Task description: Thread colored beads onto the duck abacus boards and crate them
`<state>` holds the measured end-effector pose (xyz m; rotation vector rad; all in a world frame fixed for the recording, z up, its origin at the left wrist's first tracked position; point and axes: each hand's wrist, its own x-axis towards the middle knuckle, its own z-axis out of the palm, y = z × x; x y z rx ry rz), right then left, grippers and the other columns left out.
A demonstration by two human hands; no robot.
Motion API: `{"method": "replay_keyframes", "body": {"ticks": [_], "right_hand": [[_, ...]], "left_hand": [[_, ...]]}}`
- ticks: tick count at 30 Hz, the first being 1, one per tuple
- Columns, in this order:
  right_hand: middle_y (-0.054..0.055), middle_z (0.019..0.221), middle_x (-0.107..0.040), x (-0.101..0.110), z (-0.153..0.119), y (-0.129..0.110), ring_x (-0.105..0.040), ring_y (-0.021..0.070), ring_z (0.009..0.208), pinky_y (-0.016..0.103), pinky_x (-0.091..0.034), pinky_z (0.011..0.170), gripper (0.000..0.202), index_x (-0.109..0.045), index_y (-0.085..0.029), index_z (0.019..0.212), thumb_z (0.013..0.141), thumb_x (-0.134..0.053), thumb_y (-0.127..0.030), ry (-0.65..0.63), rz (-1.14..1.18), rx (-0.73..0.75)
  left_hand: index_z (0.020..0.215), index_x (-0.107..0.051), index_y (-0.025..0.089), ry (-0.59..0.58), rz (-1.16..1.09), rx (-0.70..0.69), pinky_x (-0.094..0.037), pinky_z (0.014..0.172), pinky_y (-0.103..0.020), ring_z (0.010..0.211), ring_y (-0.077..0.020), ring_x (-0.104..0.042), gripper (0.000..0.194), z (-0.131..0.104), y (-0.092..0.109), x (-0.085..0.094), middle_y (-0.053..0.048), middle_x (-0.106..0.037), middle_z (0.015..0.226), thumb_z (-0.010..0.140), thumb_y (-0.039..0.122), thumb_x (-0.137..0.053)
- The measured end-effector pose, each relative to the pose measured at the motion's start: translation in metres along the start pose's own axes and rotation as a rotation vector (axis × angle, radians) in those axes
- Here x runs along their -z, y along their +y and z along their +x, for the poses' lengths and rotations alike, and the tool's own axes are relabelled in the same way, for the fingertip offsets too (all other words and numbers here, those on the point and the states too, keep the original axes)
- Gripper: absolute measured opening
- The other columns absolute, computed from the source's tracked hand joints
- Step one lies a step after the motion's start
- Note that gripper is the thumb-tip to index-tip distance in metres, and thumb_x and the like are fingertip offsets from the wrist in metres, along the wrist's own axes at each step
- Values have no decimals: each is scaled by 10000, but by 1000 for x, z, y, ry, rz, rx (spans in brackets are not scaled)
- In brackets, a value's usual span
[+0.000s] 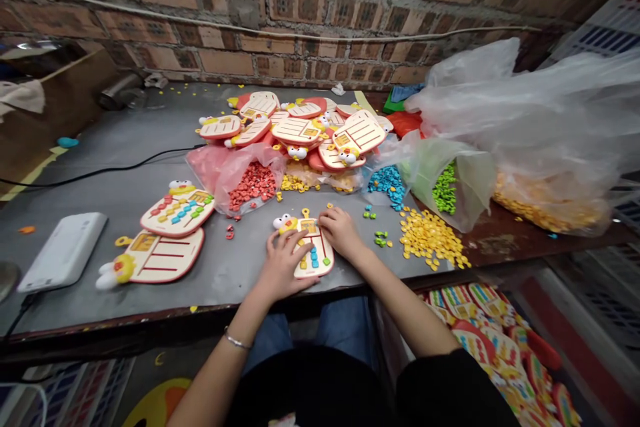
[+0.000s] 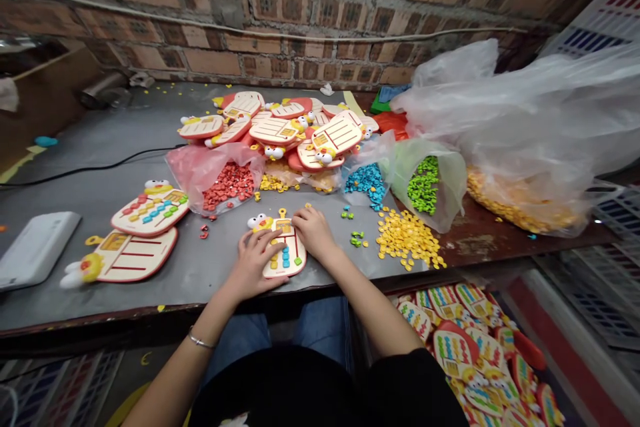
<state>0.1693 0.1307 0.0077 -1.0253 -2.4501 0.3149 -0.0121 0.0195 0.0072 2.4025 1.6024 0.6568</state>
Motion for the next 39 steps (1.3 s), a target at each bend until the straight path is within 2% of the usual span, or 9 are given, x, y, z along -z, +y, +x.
{"method": "replay_keyframes", "body": {"ticks": [10, 15, 18, 20, 23, 27, 32, 35, 39], "right_hand": [[66, 872, -631, 18, -8, 6, -553, 200, 869, 323, -465, 785, 118, -637, -183, 781, 847, -578, -105, -164, 242, 128], [62, 913, -660, 11, -15, -10, -584, 195, 918, 345, -480, 850, 149, -642, -197, 811, 839, -546, -87, -96, 396, 119], [41, 915, -676, 18, -19, -7, -608, 180, 914, 341, -477, 885, 137, -650, -202, 840, 842, -548, -111, -144, 499, 141], [38, 900, -673, 28, -23, 8, -613, 182, 893, 345, -483, 873, 132, -656, -201, 862, 852, -538, -140, -75, 476, 49], [83, 972, -648, 41, -31, 43, -583, 227, 947, 390, -473, 873, 186, -675, -196, 915, 825, -528, -127, 134, 175, -211], [101, 921, -646, 45, -37, 74, -580, 247, 909, 395, -478, 838, 199, -682, -191, 824, 799, -506, -101, 115, -80, -372], [74, 911, -677, 36, -31, 43, -626, 215, 877, 358, -499, 820, 111, -651, -196, 861, 843, -544, -178, 238, 256, -225], [59, 924, -697, 20, -18, 14, -641, 204, 899, 356, -497, 849, 83, -654, -210, 853, 853, -573, -195, 180, 428, -131], [63, 911, -706, -2, -6, -2, -630, 209, 932, 370, -475, 862, 118, -670, -207, 832, 855, -573, -143, 90, 328, -90]], "left_hand": [[1256, -508, 217, -3, -26, 20, -171, 1092, -525, 1287, -325, -398, 724, 1, 1, -1, -112, -513, 1391, 653, 557, -721], [1358, -420, 198, -19, -21, 32, -164, 1095, -513, 1285, -316, -412, 824, 2, 2, 0, -121, -512, 1387, 668, 547, -706], [1368, -421, 197, -21, -3, 32, -164, 1089, -515, 1277, -320, -419, 825, 3, 2, 1, -124, -517, 1379, 677, 554, -695], [1345, -455, 215, -26, 9, 21, -168, 1082, -517, 1279, -326, -413, 782, 3, 2, 1, -121, -511, 1386, 683, 559, -689], [1322, -487, 232, -28, 17, 11, -169, 1079, -518, 1283, -331, -404, 747, 3, 2, 1, -117, -496, 1402, 686, 567, -688], [1324, -488, 240, -31, 8, 20, -166, 1084, -524, 1284, -335, -401, 753, 3, 1, 1, -115, -487, 1408, 684, 584, -682], [1326, -485, 244, -41, 3, 18, -165, 1089, -525, 1286, -333, -398, 757, 3, 1, 0, -114, -480, 1412, 677, 576, -688], [1327, -487, 244, -38, 11, 30, -165, 1092, -531, 1283, -336, -400, 765, 3, 2, 1, -112, -485, 1406, 667, 568, -700], [1330, -485, 252, -34, 16, 23, -166, 1091, -532, 1278, -335, -404, 759, 4, 3, 2, -110, -493, 1400, 671, 561, -701]]}}
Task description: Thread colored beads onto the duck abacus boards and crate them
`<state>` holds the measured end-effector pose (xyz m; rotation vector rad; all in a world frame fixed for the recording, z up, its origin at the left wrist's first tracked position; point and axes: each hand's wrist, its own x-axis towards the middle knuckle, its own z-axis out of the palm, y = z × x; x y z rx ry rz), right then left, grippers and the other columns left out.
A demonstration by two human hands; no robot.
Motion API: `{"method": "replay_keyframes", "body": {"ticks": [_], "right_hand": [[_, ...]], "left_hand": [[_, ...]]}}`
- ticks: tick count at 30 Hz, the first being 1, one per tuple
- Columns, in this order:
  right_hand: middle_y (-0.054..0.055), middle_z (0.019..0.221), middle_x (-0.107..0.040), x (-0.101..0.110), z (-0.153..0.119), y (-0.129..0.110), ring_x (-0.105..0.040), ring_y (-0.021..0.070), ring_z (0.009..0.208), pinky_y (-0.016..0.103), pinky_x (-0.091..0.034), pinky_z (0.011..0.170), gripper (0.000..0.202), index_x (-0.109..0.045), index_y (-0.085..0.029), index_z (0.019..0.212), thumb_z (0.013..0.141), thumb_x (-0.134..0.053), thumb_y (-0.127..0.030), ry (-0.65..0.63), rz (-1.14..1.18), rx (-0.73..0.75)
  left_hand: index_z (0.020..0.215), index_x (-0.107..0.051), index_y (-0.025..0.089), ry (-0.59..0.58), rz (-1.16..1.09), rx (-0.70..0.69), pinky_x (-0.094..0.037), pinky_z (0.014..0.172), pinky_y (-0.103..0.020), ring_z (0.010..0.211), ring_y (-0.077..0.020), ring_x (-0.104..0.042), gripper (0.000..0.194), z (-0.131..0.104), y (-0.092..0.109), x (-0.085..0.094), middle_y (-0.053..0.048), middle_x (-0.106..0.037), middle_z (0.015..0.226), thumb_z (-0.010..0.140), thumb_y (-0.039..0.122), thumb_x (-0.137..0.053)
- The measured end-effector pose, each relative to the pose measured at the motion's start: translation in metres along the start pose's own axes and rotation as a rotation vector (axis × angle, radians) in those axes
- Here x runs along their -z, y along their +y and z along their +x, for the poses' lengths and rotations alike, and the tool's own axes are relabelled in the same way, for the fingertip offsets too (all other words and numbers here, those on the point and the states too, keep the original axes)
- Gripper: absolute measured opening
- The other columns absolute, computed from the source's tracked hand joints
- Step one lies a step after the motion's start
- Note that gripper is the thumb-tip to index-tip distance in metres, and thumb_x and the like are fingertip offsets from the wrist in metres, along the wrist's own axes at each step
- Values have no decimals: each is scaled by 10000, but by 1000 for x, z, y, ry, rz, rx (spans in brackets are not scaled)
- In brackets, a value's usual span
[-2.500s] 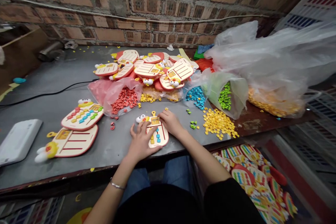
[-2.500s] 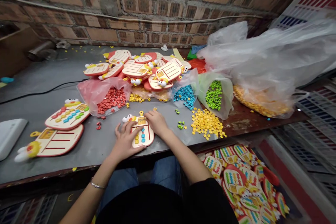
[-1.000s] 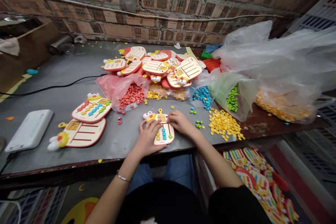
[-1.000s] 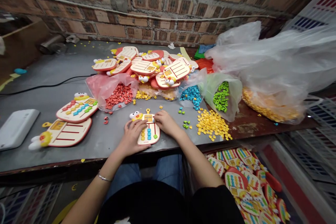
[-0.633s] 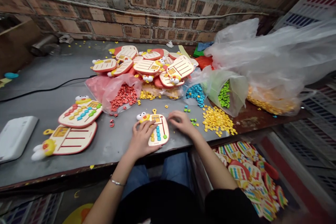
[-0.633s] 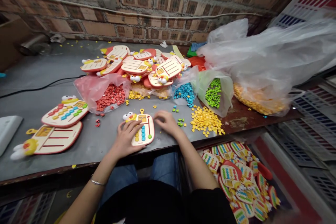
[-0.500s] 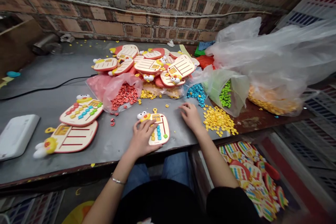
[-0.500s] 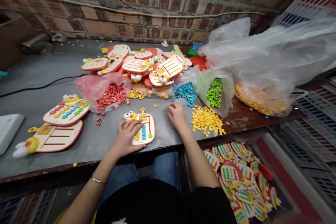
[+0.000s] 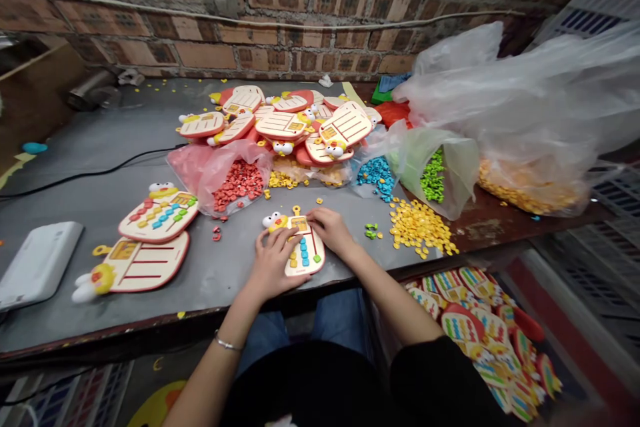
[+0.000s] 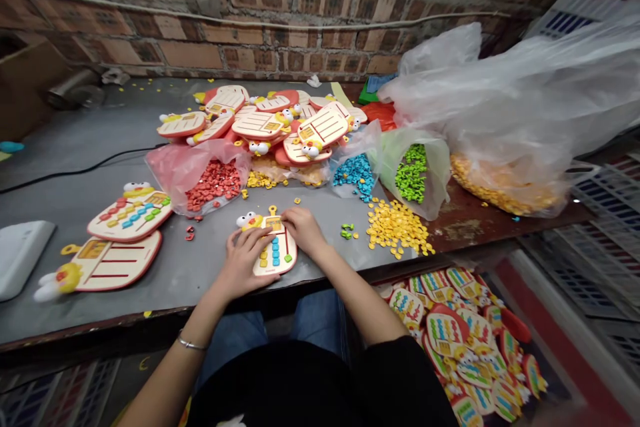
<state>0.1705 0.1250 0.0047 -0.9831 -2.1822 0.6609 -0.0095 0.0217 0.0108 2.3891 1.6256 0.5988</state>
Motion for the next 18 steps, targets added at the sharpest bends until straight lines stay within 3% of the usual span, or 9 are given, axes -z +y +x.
{"method": "replay_keyframes", "body": {"ticks": [4, 9, 13, 15, 18], "right_hand": [[71, 1013, -709, 3, -10, -1, -485, 286, 1215, 501, -361, 993, 117, -692, -222, 891, 863, -597, -162, 11, -174, 11], [76, 1097, -643, 29, -27, 6, -544, 234, 1094, 453, -424, 972, 174, -696, -244, 994, 886, -564, -212, 32, -40, -37], [99, 1296, -529, 25, -20, 25, -518, 237, 1112, 472, -416, 996, 381, -613, -272, 1221, 868, -545, -146, 69, -119, -75], [103, 1266, -558, 16, -11, 32, -522, 233, 1102, 455, -428, 979, 375, -625, -257, 1194, 867, -523, -103, 7, -135, -30], [102, 1009, -652, 5, 2, 34, -563, 221, 966, 390, -465, 883, 262, -675, -196, 1024, 876, -497, -74, -58, -164, -2]], "left_hand": [[1327, -484, 247, 5, 2, -11, -180, 1082, -527, 1277, -335, -407, 749, 0, 0, 0, -114, -501, 1395, 679, 558, -697], [1325, -490, 250, -11, -14, -15, -174, 1091, -531, 1278, -336, -410, 749, 0, 0, 0, -109, -498, 1397, 675, 563, -694], [1336, -482, 256, -21, -26, -10, -164, 1091, -526, 1282, -337, -406, 758, 0, -1, -1, -116, -495, 1398, 677, 567, -690], [1342, -474, 257, -24, -24, -9, -157, 1091, -525, 1286, -336, -401, 772, 0, -1, -1, -115, -499, 1396, 671, 566, -696], [1346, -466, 249, -22, -14, -11, -149, 1094, -521, 1292, -328, -393, 783, 0, -1, -1, -109, -495, 1403, 671, 572, -698]]}}
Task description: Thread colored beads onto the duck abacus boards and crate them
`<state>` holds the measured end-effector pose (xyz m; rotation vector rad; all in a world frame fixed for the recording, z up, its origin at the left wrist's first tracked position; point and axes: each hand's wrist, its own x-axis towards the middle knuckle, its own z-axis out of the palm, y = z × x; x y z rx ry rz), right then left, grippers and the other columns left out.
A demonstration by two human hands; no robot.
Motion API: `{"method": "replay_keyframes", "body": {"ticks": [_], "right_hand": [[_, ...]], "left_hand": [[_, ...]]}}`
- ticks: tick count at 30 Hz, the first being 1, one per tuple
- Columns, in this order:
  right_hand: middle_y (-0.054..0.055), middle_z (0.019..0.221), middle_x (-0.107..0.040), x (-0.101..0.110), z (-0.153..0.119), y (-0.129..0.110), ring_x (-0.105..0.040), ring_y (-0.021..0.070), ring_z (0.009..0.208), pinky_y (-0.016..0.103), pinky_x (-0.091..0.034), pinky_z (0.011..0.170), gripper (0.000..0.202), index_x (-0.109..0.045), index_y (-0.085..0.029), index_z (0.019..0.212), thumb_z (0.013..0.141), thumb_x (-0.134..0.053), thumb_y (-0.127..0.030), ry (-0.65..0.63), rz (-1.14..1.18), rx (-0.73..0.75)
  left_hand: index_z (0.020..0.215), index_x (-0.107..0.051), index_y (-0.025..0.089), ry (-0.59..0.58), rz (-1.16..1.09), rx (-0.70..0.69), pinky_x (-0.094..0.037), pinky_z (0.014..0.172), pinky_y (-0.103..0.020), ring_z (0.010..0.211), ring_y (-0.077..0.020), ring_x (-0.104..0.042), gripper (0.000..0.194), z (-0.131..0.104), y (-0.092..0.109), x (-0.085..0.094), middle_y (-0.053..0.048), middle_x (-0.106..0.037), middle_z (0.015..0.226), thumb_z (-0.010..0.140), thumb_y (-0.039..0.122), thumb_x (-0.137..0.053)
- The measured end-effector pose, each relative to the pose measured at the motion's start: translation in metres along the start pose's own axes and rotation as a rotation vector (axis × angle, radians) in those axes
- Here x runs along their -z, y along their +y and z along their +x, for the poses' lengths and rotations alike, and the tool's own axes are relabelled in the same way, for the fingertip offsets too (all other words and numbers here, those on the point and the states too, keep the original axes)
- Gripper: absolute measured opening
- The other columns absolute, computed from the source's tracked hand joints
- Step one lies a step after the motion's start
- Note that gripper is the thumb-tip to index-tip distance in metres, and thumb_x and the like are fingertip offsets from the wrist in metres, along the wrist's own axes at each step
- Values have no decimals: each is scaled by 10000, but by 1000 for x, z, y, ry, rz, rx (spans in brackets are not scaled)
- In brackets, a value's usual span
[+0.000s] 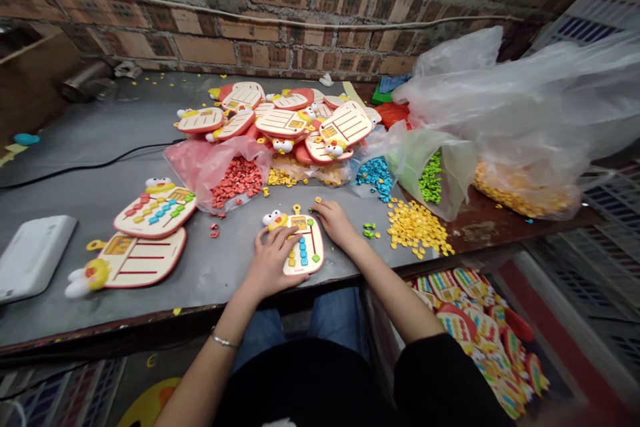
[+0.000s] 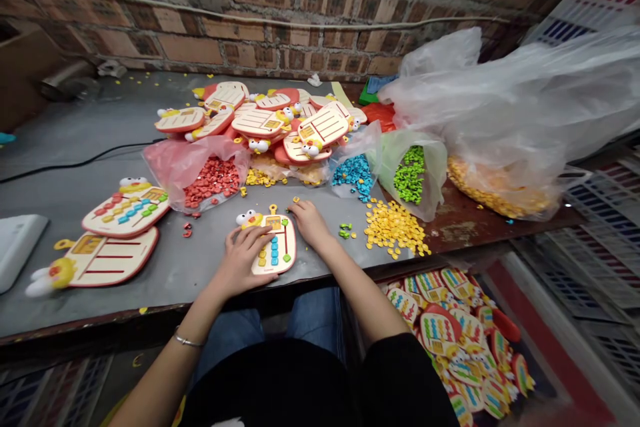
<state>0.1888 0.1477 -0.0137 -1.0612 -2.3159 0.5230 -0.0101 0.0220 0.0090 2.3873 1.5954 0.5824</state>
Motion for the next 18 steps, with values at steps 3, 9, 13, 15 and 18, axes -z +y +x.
{"method": "replay_keyframes", "body": {"ticks": [3, 9, 13, 15, 18], "right_hand": [[81, 891, -655, -1, 8, -4, -573, 201, 867, 337, -464, 824, 182, -669, -177, 898, 878, -511, -88, -21, 7, 22], [54, 837, -670, 3, 7, -10, -591, 185, 806, 305, -457, 773, 178, -649, -183, 832, 871, -503, -89, -32, 75, 17], [58, 869, -677, 8, 6, -12, -601, 182, 829, 304, -459, 783, 181, -660, -182, 883, 885, -494, -110, -4, 137, 1], [69, 944, -690, 10, 7, -11, -604, 186, 897, 328, -450, 845, 208, -668, -184, 958, 900, -483, -112, -83, 158, 58], [79, 997, -688, 12, 8, -9, -591, 196, 944, 358, -438, 884, 240, -674, -187, 1010, 903, -478, -101, -162, 143, 103]], "left_hand": [[1346, -465, 248, 5, -1, -4, -148, 1096, -518, 1295, -324, -393, 783, 0, 0, -1, -107, -483, 1414, 676, 586, -689], [1333, -473, 246, 1, -16, 4, -149, 1098, -514, 1296, -324, -395, 784, 0, 1, 1, -106, -488, 1412, 664, 590, -696], [1330, -479, 248, -3, -22, 2, -156, 1094, -511, 1293, -326, -397, 778, 0, 1, 1, -107, -484, 1416, 666, 590, -695], [1332, -479, 242, -1, -21, -2, -151, 1094, -514, 1291, -327, -397, 778, 0, 1, 1, -109, -483, 1416, 669, 588, -693], [1337, -474, 239, 3, -21, 0, -149, 1093, -516, 1291, -324, -397, 789, 0, 0, 1, -107, -484, 1416, 664, 585, -698]]}}
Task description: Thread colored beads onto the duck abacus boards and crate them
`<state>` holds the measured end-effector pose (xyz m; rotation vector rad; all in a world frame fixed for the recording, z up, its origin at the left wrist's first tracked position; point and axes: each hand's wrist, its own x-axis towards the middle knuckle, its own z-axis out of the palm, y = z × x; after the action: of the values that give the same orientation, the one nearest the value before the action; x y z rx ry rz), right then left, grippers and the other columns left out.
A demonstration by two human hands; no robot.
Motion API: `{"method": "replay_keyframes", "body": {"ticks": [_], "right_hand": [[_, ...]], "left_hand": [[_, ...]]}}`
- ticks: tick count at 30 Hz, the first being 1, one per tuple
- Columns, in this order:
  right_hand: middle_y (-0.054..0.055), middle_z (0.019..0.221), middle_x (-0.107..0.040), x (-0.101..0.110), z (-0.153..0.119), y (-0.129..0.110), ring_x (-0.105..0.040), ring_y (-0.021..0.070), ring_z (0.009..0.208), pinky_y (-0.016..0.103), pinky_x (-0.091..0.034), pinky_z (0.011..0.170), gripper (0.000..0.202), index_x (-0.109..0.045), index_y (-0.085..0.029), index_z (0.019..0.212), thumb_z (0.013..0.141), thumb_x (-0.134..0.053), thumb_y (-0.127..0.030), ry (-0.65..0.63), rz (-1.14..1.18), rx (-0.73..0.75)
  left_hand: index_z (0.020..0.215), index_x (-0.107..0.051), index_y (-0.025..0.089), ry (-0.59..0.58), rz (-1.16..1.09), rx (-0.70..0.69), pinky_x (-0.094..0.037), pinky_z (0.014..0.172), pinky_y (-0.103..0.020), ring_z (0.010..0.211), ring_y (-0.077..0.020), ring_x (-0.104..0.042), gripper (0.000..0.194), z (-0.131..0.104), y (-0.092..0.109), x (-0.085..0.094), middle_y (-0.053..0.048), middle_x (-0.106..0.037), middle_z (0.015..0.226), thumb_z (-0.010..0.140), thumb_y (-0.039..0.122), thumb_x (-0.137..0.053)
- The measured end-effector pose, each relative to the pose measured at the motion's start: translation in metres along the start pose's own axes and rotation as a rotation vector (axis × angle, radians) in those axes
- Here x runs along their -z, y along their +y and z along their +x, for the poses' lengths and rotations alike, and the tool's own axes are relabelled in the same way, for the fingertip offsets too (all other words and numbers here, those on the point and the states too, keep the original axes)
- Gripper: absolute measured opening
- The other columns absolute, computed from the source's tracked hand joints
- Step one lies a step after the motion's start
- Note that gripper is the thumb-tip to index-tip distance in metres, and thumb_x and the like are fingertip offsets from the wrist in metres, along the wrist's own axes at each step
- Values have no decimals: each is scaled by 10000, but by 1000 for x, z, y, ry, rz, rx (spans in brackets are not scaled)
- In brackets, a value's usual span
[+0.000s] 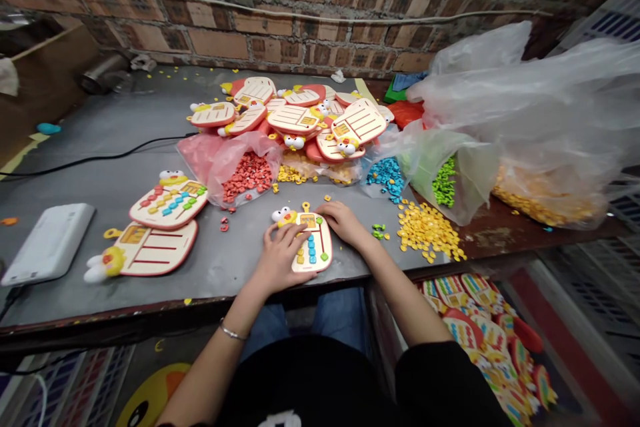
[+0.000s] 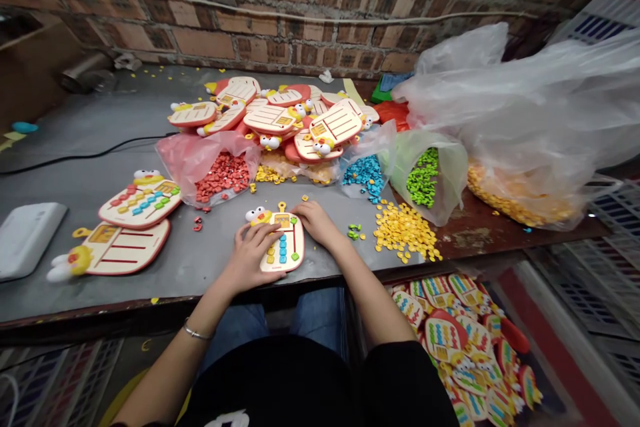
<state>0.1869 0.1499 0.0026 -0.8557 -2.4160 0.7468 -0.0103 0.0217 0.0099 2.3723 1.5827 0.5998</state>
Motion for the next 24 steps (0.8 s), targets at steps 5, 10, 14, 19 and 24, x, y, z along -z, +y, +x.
{"method": "replay_keyframes", "body": {"ticks": [5, 10, 14, 19, 24], "right_hand": [[88, 940, -627, 1, -10, -4, -546, 207, 913, 362, -451, 830, 253, -705, -204, 990, 906, -481, -121, 127, -30, -13], [56, 906, -583, 7, -17, -20, -548, 182, 911, 344, -456, 845, 273, -710, -206, 840, 889, -466, -93, 21, 163, 21], [45, 931, -576, 8, -10, -19, -574, 170, 926, 339, -464, 873, 225, -704, -206, 856, 874, -499, -116, 163, 268, -70], [69, 1002, -549, 1, -4, -16, -577, 181, 963, 329, -497, 839, 153, -701, -192, 909, 867, -555, -182, 223, 193, -55], [64, 921, -613, -4, -10, -21, -582, 189, 893, 326, -487, 813, 160, -667, -199, 956, 906, -517, -175, 222, -9, -13]], "left_hand": [[1337, -473, 234, 0, -7, -4, -153, 1094, -509, 1300, -317, -389, 800, 0, 0, 0, -103, -484, 1418, 663, 602, -696], [1332, -480, 233, 2, 2, -1, -144, 1100, -510, 1305, -314, -385, 781, -1, 0, -1, -100, -486, 1418, 674, 597, -690], [1321, -488, 230, -3, -1, 3, -151, 1095, -512, 1303, -314, -386, 779, -1, 0, -1, -97, -486, 1419, 668, 602, -693], [1321, -488, 225, -1, 5, 0, -154, 1095, -512, 1302, -319, -387, 777, -1, 0, -1, -100, -485, 1417, 671, 599, -689], [1333, -479, 228, 7, 10, -11, -149, 1096, -511, 1304, -314, -385, 789, -1, -2, -3, -99, -486, 1417, 669, 597, -694]]}}
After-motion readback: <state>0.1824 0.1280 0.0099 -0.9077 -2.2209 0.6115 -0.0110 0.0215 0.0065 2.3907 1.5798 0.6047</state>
